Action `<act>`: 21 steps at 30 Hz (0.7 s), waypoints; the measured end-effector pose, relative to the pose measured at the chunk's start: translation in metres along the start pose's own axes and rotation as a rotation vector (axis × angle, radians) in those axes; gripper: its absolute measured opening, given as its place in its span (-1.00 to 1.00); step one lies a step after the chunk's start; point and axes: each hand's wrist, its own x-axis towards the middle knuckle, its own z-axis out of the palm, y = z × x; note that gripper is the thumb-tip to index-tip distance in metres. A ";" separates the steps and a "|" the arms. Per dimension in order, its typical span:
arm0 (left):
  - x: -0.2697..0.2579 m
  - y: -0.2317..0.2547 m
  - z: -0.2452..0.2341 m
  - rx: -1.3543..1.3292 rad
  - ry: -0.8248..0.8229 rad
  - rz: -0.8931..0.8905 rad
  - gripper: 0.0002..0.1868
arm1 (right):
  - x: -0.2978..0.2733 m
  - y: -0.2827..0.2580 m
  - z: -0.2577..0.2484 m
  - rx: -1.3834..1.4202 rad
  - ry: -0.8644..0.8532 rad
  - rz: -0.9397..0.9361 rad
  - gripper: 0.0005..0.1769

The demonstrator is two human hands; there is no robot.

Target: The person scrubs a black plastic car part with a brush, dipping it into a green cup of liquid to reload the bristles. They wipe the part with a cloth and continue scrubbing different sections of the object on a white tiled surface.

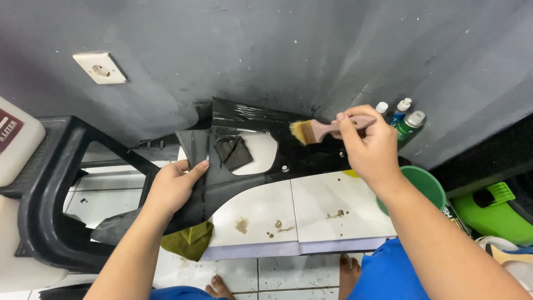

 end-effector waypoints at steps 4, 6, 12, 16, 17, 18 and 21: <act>-0.016 0.024 0.000 -0.016 0.018 0.016 -0.57 | 0.005 0.009 -0.008 0.237 -0.018 0.102 -0.88; -0.019 0.027 0.002 -0.018 0.020 0.022 -0.57 | 0.013 0.036 -0.012 0.265 0.001 0.134 -0.86; -0.014 0.027 0.003 -0.049 0.008 0.015 -0.59 | 0.006 0.057 -0.020 -0.068 0.012 0.033 -0.93; 0.006 -0.008 0.008 -0.080 -0.024 -0.009 -0.57 | -0.010 0.009 -0.013 0.320 -0.027 0.228 -0.86; -0.005 0.003 0.007 -0.100 -0.026 -0.019 -0.58 | -0.010 0.014 -0.014 0.224 -0.034 0.215 -0.87; -0.017 0.014 0.006 -0.121 -0.027 -0.030 -0.58 | -0.010 0.020 -0.015 0.128 -0.041 0.203 -0.87; -0.035 0.030 0.003 -0.168 -0.036 -0.044 -0.59 | -0.003 0.043 -0.028 -0.053 -0.027 0.177 -0.86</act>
